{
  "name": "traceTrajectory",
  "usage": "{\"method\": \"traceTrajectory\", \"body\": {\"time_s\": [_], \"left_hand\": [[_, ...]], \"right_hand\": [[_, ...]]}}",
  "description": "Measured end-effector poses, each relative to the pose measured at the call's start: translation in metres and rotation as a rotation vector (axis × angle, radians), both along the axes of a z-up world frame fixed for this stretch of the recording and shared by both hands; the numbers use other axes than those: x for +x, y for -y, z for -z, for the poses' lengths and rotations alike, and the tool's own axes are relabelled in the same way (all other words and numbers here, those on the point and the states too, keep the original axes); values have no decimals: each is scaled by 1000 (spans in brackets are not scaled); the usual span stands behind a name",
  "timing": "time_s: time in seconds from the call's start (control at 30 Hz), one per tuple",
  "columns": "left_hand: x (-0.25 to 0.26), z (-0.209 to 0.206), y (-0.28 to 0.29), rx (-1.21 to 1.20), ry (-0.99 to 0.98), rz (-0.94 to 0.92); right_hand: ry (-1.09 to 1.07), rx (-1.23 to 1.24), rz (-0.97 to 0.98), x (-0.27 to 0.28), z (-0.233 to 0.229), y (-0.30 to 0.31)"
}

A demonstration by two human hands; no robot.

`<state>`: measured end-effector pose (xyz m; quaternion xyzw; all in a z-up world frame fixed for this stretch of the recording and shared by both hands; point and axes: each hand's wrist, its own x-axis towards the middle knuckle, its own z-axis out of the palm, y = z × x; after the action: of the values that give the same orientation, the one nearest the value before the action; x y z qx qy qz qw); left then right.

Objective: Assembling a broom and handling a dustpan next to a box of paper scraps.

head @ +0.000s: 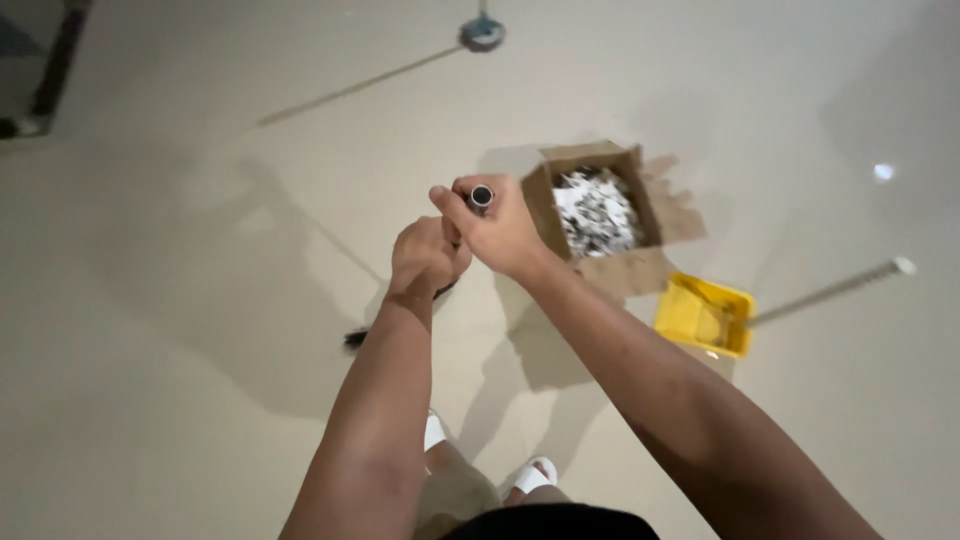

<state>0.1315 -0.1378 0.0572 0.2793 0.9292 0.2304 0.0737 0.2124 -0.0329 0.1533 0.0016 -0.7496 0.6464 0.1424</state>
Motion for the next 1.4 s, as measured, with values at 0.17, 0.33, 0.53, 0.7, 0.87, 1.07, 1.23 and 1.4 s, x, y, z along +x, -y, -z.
{"method": "traceTrajectory", "body": {"time_s": [0.17, 0.33, 0.53, 0.7, 0.87, 1.07, 1.23, 1.4], "left_hand": [[-35, 14, 66, 75, 15, -152], [-60, 24, 123, -50, 127, -305], [-104, 81, 167, -289, 279, -355], [-127, 125, 196, -412, 510, -203], [-110, 108, 182, -293, 619, -261], [-72, 75, 122, -214, 621, -309], [-34, 106, 46, -69, 569, -285], [24, 91, -42, -47, 549, -222]], "right_hand": [[68, -37, -126, -49, 9, 52], [111, -100, -191, -89, 38, 102], [221, -37, -296, -121, 63, 140], [226, -7, -318, -121, 90, 153], [224, -21, -286, -119, 92, 143], [319, -62, -217, -97, 76, 91], [291, -30, -137, -57, 78, 16], [289, -116, -146, -1, 68, -70]]}}
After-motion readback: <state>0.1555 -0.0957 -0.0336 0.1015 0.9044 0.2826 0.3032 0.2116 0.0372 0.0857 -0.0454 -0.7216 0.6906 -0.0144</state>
